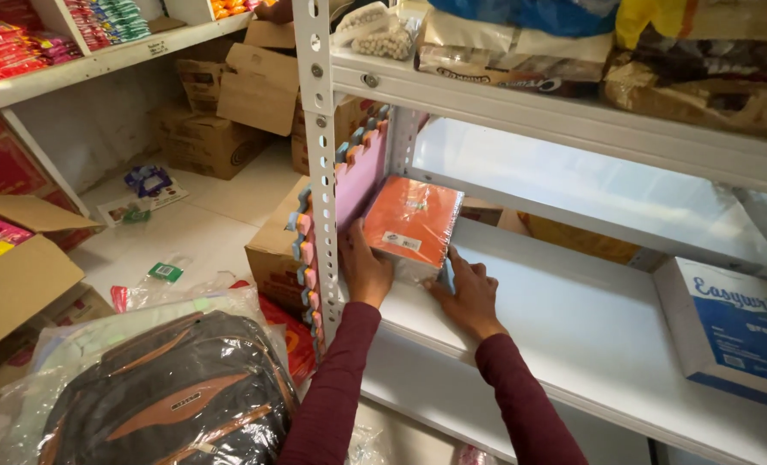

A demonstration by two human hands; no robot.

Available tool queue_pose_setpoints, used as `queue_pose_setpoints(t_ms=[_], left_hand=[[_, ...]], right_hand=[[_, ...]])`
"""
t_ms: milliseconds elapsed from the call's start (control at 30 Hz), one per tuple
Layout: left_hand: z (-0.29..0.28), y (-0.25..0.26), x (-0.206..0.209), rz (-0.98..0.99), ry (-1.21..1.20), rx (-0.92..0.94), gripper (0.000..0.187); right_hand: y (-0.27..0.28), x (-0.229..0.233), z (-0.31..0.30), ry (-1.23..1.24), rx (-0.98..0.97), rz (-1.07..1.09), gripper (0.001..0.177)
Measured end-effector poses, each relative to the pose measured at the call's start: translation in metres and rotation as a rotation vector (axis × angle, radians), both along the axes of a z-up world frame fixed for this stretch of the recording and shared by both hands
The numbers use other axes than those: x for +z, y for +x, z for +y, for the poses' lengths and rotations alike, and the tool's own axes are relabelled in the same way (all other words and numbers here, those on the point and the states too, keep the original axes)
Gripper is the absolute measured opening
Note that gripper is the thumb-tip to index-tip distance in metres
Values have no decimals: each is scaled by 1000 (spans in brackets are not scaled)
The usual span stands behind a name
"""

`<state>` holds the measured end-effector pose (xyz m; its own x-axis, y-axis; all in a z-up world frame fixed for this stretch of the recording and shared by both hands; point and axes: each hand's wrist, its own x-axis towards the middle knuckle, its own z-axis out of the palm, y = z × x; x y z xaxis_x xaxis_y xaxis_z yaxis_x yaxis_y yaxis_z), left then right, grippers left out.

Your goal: The person organizes stationery items on a metal shelf. They place a blue box of notebooks on the shelf, followed by several stacks of orange notebooks. They then unwrap a blue notebook and a brown notebook, placing them on the shelf. Finally, they unwrap a purple notebook and place it on the shelf next to the others.

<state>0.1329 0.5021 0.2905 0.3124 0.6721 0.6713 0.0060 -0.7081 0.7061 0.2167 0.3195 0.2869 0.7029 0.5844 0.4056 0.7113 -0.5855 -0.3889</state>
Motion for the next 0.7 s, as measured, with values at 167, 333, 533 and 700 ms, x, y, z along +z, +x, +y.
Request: queue_pose_setpoints(t_ms=[167, 333, 533, 700], left_hand=[[4, -5, -4, -27, 13, -59, 65], [1, -14, 3, -38, 0, -107, 61], [0, -12, 1, -23, -8, -146, 60], [1, -5, 3, 1, -66, -178, 66]], right_hand=[[-16, 16, -8, 4, -34, 100, 86], [-14, 16, -14, 126, 7, 152, 83], [-13, 12, -17, 213, 66, 209, 82], [-7, 4, -12, 29, 48, 87, 88]])
